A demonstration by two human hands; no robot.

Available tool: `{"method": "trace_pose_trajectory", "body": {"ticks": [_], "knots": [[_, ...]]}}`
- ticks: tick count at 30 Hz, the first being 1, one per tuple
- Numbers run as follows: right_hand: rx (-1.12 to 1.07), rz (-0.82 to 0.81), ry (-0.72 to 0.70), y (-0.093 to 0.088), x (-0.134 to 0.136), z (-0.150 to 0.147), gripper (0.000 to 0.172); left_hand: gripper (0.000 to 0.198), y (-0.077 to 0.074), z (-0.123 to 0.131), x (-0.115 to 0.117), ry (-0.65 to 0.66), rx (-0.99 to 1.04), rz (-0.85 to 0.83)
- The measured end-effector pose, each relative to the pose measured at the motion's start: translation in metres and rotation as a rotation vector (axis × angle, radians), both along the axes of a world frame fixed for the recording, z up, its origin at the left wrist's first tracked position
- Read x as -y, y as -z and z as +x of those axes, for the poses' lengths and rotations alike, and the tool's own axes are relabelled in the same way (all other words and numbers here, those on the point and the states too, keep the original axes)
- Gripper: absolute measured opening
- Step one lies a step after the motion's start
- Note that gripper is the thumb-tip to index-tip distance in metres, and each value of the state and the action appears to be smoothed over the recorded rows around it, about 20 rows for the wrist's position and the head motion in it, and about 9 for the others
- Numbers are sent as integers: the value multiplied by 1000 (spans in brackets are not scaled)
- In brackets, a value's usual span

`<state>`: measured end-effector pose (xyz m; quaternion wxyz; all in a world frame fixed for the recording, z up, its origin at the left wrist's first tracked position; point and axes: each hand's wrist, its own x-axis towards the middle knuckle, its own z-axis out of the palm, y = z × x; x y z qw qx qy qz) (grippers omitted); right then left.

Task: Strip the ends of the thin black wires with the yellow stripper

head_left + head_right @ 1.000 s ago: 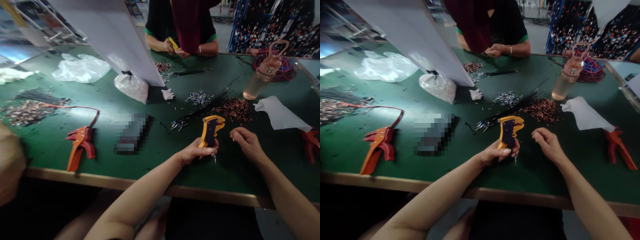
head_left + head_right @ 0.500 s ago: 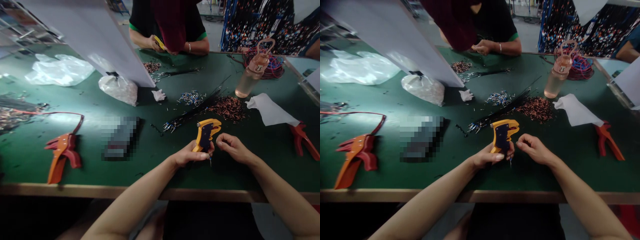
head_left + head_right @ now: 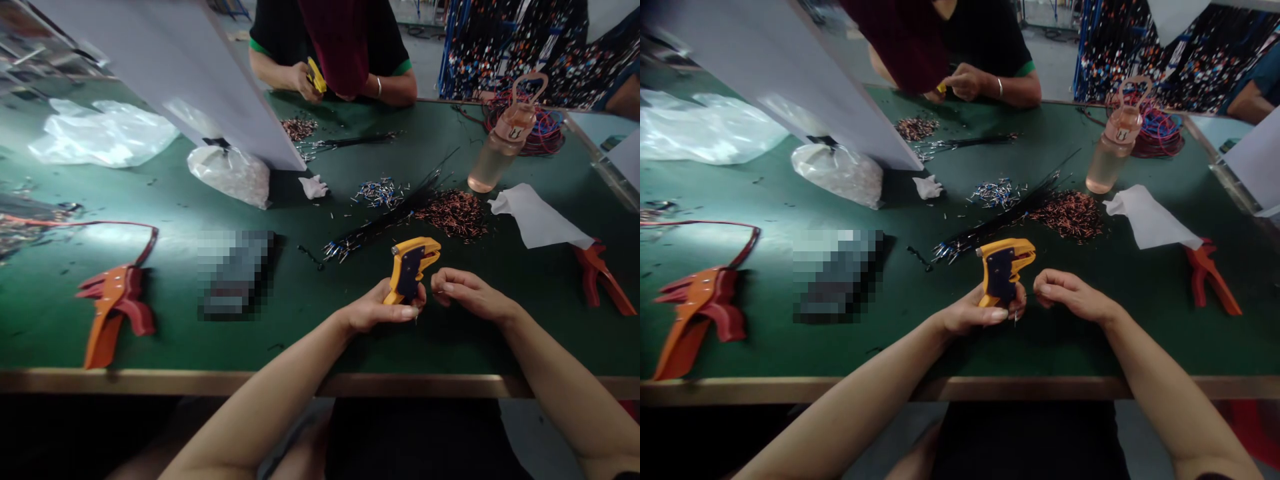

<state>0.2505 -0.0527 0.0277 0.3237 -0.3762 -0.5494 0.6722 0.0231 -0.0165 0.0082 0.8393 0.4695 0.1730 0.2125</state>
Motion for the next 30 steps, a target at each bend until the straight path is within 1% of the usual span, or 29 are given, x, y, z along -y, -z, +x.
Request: {"method": "trace_pose_trajectory", "body": {"ticks": [5, 7, 9, 10, 11, 13, 14, 15, 18, 20, 21, 23, 25, 26, 28, 30], "knots": [[-70, -37, -8, 4, 1, -1, 36, 47, 0, 0, 1, 30, 13, 4], [-67, -47, -6, 1, 1, -1, 37, 48, -1, -1, 1, 32, 5, 10], [-77, -34, 50, -7, -3, 5, 41, 48, -2, -3, 0, 16, -21, 21], [-84, -6, 129, -11, -5, 9, 44, 48, -1, -4, -1, -7, -35, 26], [-89, 36, 240, -16, -8, 15, 49, 47, -1, -5, -3, -47, -42, 28], [-56, 163, 544, -24, -15, 27, 51, 46, 1, -5, -5, -152, -25, 13], [-9, 219, 668, -24, -18, 31, 50, 46, 1, -4, -6, -206, -1, -4], [43, 267, 756, -23, -20, 34, 50, 45, 2, -3, -7, -253, 31, -27], [216, 405, 924, -7, -25, 36, 40, 43, 2, 0, -8, -323, 103, -90], [344, 485, 1024, 7, -28, 37, 33, 43, 1, 1, -7, -329, 116, -109], [423, 522, 1051, 12, -30, 39, 32, 43, 1, 1, -7, -324, 115, -111], [617, 598, 1051, 19, -33, 44, 35, 44, 1, 1, -6, -307, 109, -116], [807, 673, 997, 20, -33, 48, 39, 46, 2, 1, -5, -292, 101, -116], [862, 709, 954, 19, -32, 47, 39, 46, 2, 1, -5, -289, 96, -107], [860, 761, 835, 15, -27, 39, 30, 49, 2, 1, -5, -290, 87, -71], [773, 777, 669, 11, -18, 23, 22, 52, 3, 1, -5, -288, 74, -18]]}}
